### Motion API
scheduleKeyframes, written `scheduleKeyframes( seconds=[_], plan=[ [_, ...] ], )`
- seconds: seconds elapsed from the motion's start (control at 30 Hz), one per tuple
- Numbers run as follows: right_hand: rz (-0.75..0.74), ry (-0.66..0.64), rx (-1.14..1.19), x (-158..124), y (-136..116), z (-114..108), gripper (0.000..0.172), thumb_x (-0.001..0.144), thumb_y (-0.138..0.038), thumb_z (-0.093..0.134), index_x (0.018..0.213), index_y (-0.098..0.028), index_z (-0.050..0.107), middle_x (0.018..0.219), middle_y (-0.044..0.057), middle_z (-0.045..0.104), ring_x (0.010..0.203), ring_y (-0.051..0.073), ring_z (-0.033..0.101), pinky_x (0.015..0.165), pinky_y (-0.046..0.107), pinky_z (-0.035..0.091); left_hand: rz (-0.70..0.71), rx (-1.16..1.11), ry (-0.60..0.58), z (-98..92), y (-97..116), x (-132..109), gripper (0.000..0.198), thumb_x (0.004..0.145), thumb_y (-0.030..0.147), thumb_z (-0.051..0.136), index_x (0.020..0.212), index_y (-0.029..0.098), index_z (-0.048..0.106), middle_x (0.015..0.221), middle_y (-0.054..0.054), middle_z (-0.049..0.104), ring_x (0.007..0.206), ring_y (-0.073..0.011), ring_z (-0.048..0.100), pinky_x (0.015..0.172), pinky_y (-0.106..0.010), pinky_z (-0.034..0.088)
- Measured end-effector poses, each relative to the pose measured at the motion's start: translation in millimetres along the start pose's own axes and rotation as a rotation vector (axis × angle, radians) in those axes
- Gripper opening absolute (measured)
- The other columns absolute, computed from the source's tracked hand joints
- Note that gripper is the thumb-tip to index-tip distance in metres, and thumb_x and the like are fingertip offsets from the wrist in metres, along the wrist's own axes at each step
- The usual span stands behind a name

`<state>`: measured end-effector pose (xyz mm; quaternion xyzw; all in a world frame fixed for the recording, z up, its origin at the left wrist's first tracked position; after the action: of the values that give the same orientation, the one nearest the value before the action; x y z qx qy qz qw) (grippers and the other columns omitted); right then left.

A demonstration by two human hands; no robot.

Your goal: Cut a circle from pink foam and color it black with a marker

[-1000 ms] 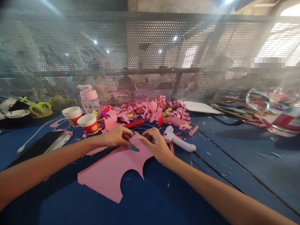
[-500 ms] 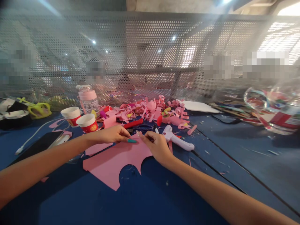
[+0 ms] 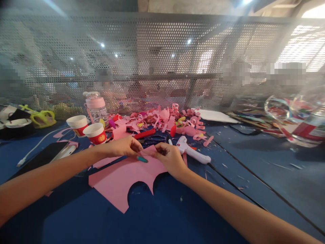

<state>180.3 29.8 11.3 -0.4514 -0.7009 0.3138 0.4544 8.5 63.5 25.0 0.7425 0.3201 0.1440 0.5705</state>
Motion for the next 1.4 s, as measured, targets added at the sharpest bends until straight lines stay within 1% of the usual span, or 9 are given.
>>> scheduleKeyframes(
  seconds=[0.23, 0.3, 0.43, 0.6, 0.73, 0.93, 1.13, 1.3, 1.4],
  plan=[
    [-0.006, 0.088, -0.115, 0, -1, -3, 0.048, 0.072, -0.061, 0.054, 0.054, -0.017, 0.049, 0.051, -0.003, 0.041, 0.049, 0.01, 0.035, 0.046, 0.025, 0.026, 0.011, 0.226, 0.027, -4.0, 3, -1, 0.02, 0.069, 0.034, 0.068, 0.072, 0.014, 0.066, 0.062, 0.003, 0.054, 0.054, -0.0073, 0.038, 0.052, -0.022, 0.026],
    [-0.004, 0.092, -0.109, 1, -1, -4, 0.051, 0.074, -0.064, 0.049, 0.053, -0.018, 0.046, 0.05, -0.003, 0.037, 0.049, 0.009, 0.032, 0.045, 0.025, 0.023, 0.055, 0.229, 0.054, -5.4, 3, 0, 0.027, 0.07, 0.04, 0.067, 0.074, 0.013, 0.065, 0.065, 0.001, 0.056, 0.057, -0.0083, 0.042, 0.055, -0.022, 0.029],
    [0.093, 0.09, 0.053, 5, 6, -3, 0.049, 0.07, -0.067, 0.052, 0.064, -0.018, 0.048, 0.055, -0.003, 0.043, 0.051, 0.01, 0.036, 0.045, 0.024, 0.027, 0.129, 0.2, 0.122, -7.8, 4, 3, 0.038, 0.07, 0.049, 0.065, 0.08, 0.012, 0.065, 0.074, -0.002, 0.061, 0.067, -0.0115, 0.05, 0.062, -0.023, 0.037],
    [0.1, 0.164, 0.038, 7, 13, -6, 0.048, 0.076, -0.064, 0.047, 0.059, -0.019, 0.04, 0.053, -0.005, 0.034, 0.049, 0.009, 0.03, 0.044, 0.024, 0.024, 0.175, 0.272, 0.185, -9.8, 4, 5, 0.039, 0.077, 0.048, 0.059, 0.091, 0.012, 0.065, 0.091, -0.008, 0.066, 0.077, -0.0151, 0.056, 0.067, -0.024, 0.04],
    [0.091, 0.177, 0.055, 6, 10, -7, 0.05, 0.071, -0.068, 0.051, 0.059, -0.02, 0.042, 0.052, -0.005, 0.032, 0.048, 0.009, 0.029, 0.042, 0.024, 0.022, 0.217, 0.393, 0.205, -8.4, 6, 3, 0.036, 0.084, 0.044, 0.052, 0.094, 0.012, 0.066, 0.09, -0.008, 0.067, 0.077, -0.0147, 0.057, 0.066, -0.023, 0.04],
    [0.119, 0.169, 0.089, 4, 2, -5, 0.053, 0.062, -0.069, 0.058, 0.067, -0.016, 0.057, 0.047, -0.005, 0.04, 0.044, 0.008, 0.031, 0.04, 0.023, 0.021, 0.188, 0.485, 0.104, -5.3, 15, -3, 0.027, 0.085, 0.031, 0.051, 0.099, 0.014, 0.066, 0.094, -0.006, 0.067, 0.081, -0.0143, 0.057, 0.069, -0.023, 0.039],
    [0.048, 0.21, 0.028, 0, -4, -6, 0.048, 0.063, -0.064, 0.061, 0.061, -0.016, 0.059, 0.051, -0.001, 0.049, 0.047, 0.01, 0.037, 0.041, 0.024, 0.025, 0.159, 0.323, -0.048, -5.8, 19, -6, 0.012, 0.075, 0.02, 0.061, 0.083, 0.013, 0.066, 0.084, -0.003, 0.067, 0.071, -0.0116, 0.056, 0.061, -0.021, 0.038],
    [0.014, 0.233, -0.053, 0, 2, -8, 0.047, 0.067, -0.063, 0.059, 0.058, -0.017, 0.056, 0.048, -0.003, 0.042, 0.045, 0.009, 0.033, 0.041, 0.024, 0.023, 0.012, 0.183, -0.031, -9.4, 12, -5, 0.033, 0.069, 0.024, 0.068, 0.1, 0.013, 0.064, 0.092, -0.008, 0.069, 0.076, -0.0142, 0.06, 0.062, -0.022, 0.041],
    [0.012, 0.23, -0.088, 0, 5, -9, 0.048, 0.069, -0.064, 0.057, 0.055, -0.018, 0.052, 0.047, -0.004, 0.039, 0.045, 0.009, 0.032, 0.042, 0.024, 0.022, -0.031, 0.139, -0.031, -10.6, 10, -5, 0.032, 0.069, 0.022, 0.068, 0.1, 0.014, 0.065, 0.091, -0.008, 0.069, 0.072, -0.0118, 0.059, 0.057, -0.02, 0.039]
  ],
)
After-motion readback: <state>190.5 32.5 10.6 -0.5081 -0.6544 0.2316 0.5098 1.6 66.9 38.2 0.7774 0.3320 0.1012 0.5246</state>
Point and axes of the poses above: each hand's wrist, its own x-axis towards the middle knuckle, its own z-axis out of the palm, y = z × x, the point moved 3 cm from there along x, towards the middle knuckle
